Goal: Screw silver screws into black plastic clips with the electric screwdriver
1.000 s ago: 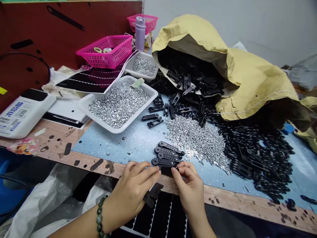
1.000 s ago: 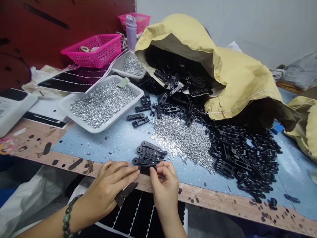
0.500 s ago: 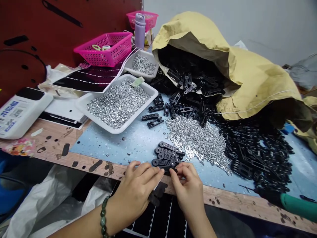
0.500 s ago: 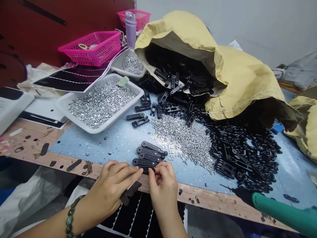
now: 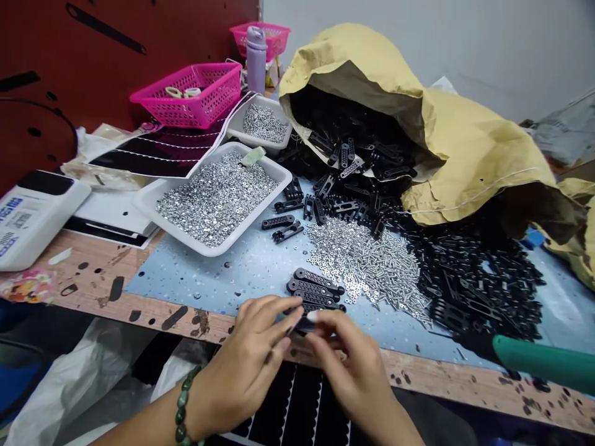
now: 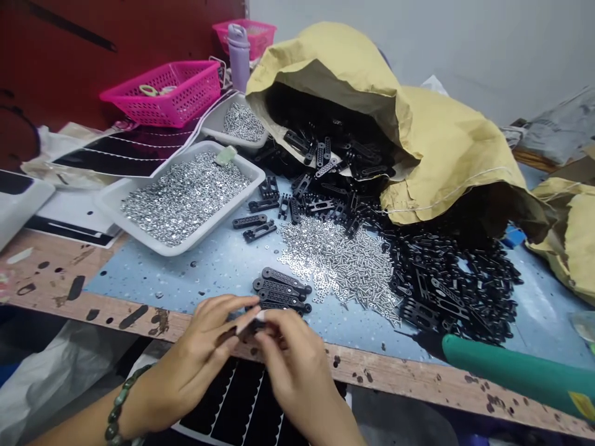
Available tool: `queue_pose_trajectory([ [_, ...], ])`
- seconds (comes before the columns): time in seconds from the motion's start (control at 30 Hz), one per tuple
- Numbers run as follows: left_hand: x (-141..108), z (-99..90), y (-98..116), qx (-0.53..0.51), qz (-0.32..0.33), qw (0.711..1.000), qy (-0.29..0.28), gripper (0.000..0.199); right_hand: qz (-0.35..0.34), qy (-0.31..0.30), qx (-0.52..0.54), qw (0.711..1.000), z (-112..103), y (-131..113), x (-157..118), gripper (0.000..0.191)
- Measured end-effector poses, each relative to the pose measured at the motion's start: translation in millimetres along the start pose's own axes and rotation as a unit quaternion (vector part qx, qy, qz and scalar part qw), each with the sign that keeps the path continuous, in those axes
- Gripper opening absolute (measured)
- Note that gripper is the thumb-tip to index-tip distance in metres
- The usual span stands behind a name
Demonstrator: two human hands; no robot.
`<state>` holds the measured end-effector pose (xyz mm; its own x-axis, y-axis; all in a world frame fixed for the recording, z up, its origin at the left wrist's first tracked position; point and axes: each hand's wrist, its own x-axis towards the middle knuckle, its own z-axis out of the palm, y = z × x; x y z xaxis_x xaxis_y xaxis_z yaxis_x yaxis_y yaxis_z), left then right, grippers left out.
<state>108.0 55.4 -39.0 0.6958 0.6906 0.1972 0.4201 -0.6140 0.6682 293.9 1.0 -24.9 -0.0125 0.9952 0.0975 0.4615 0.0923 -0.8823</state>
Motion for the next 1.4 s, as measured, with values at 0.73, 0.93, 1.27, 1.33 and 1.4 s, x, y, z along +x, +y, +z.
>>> queue_pose_trajectory([
  [0.73,5.8,-2.0,-5.8,0.087,0.035,0.996,-0.015,0.051,0.113,0.065,-0.177,0.975,4.1,29.0,25.2,0.012],
  [0.93,17.7,-8.8,-3.5,0.021,0.024,0.998,-0.058,0.051,-0.079,-0.012,-0.179,0.981,0.3,2.9,21.0,0.036],
  [1.27,15.2,-2.4,-11.0,0.03,-0.023,0.999,0.016,0.051,0.122,0.064,0.081,0.987,-8.0,17.3,23.0,0.012],
  [1.33,15.5,-0.6,-12.3,0.071,0.008,0.997,-0.009,0.051,0.162,0.068,0.101,0.979,-7.4,27.6,26.9,0.015],
  [1.4,15.4,2.4,-12.8,0.089,0.027,0.995,-0.021,0.051,0.177,0.072,0.101,0.976,-5.8,34.1,29.9,0.015],
])
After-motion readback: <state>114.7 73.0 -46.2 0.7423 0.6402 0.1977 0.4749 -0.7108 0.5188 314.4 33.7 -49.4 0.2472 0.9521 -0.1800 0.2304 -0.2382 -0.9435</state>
